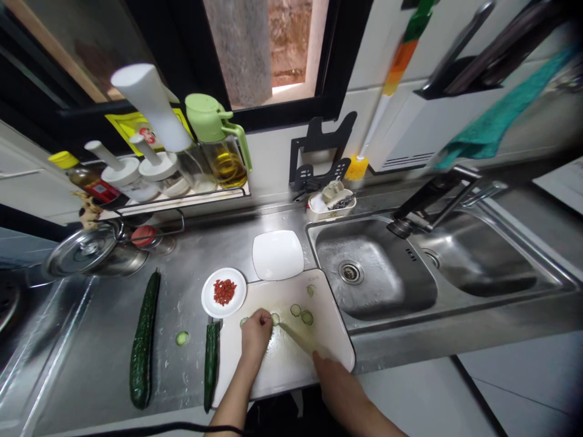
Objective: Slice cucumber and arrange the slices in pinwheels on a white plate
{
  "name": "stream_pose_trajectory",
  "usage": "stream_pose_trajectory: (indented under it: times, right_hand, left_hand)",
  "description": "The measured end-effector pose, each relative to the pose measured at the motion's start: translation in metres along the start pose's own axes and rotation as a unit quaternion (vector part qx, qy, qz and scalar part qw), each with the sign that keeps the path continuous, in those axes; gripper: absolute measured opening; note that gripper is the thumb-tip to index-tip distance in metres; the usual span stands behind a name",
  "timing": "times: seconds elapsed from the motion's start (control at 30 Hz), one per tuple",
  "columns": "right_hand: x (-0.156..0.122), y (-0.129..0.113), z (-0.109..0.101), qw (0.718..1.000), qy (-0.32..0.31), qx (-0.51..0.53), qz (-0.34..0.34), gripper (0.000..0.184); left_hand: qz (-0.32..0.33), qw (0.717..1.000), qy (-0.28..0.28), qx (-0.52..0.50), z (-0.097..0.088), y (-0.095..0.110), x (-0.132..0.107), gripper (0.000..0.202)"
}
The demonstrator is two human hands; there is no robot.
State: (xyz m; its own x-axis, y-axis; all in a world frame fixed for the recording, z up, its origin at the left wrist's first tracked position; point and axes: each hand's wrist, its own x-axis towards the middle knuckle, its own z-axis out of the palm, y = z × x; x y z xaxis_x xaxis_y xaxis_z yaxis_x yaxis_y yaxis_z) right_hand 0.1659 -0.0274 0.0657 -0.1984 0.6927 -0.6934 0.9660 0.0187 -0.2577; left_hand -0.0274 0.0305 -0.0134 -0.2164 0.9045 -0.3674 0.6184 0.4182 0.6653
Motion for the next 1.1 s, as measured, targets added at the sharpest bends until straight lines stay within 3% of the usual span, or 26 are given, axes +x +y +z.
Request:
stream_pose_trajectory:
  times: [0.23,0.43,0.57,0.97,1.1]
  right_hand:
    - [-0.003,0.01,0.005,1.0,-0.026,-0.007,0.015,0.059]
    - [-0.003,0.009,0.004,0.999,-0.037,0.007,0.025,0.06]
    - [-0.004,0.008,-0.002,0.999,-0.044,0.01,0.02,0.062]
    - [-0.006,0.006,-0.003,0.999,-0.034,0.012,0.026,0.06]
    - [-0.007,0.005,-0.006,0.999,-0.038,0.006,0.031,0.059]
  left_hand:
    - [0.014,0.999,0.006,-0.036,-0.011,-0.013,-0.006,0.018]
    - [-0.068,0.996,0.063,-0.019,-0.041,-0.044,-0.01,0.024]
    - [-0.098,0.992,0.074,-0.01,-0.051,-0.059,-0.009,0.024]
    - [-0.107,0.991,0.067,0.034,-0.049,-0.054,-0.012,0.021]
    - [-0.071,0.991,0.093,0.07,-0.048,-0.051,-0.01,0.023]
